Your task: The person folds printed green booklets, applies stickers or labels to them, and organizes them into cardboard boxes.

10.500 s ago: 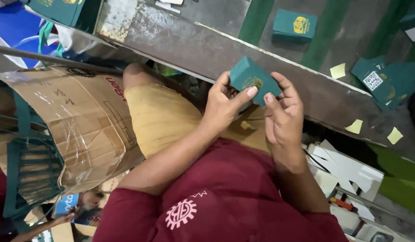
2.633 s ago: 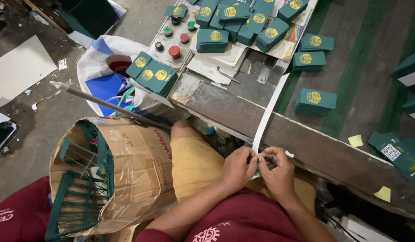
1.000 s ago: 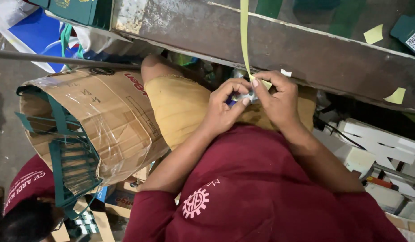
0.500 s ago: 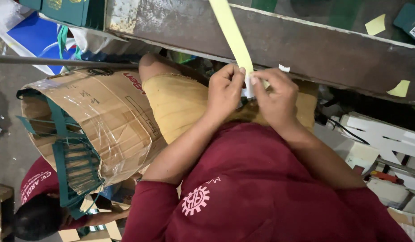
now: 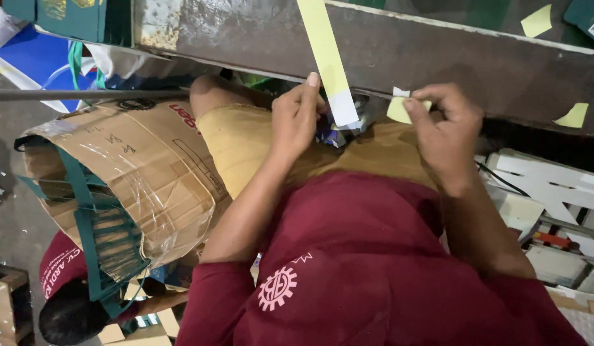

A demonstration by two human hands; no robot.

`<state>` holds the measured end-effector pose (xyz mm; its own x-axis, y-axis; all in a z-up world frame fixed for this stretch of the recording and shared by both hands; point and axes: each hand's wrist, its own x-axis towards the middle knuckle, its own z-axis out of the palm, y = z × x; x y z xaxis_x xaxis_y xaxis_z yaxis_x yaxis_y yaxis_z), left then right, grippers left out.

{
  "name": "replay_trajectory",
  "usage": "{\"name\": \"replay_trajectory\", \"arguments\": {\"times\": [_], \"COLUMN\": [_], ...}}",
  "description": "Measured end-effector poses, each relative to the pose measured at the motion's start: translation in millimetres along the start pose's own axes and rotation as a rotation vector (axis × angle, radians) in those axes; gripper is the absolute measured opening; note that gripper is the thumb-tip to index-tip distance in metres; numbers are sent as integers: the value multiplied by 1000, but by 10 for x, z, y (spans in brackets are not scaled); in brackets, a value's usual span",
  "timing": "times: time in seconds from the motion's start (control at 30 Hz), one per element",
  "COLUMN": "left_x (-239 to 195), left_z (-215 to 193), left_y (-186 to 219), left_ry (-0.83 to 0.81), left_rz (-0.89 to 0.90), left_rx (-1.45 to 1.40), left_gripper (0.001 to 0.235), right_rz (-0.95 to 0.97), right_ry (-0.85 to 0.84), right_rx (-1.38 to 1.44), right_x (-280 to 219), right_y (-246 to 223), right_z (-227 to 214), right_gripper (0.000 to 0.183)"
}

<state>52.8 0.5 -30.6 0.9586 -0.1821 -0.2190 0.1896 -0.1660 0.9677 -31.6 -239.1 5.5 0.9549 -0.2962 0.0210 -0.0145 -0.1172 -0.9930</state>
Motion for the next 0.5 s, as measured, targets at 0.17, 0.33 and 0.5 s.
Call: {"name": "replay_trajectory", "arguments": {"times": [0.17,0.33,0.5], "left_x": [-64,-119,61], "left_z": [-88,-205,-114], "left_y": [-76,142,687], "left_ry": [169,281,238], "left_rz": [57,282,481], "left_rx": [152,200,200], "left_gripper": [52,38,22], "right_rz": [-396,-379,-331], "right_ry": [-86,44,167], "right_rx": [-634,-552,-320], "right_x": [-23,107,737], "right_y": [-46,-145,84], "right_z": [126,4,-363], "right_gripper": [8,10,16]}}
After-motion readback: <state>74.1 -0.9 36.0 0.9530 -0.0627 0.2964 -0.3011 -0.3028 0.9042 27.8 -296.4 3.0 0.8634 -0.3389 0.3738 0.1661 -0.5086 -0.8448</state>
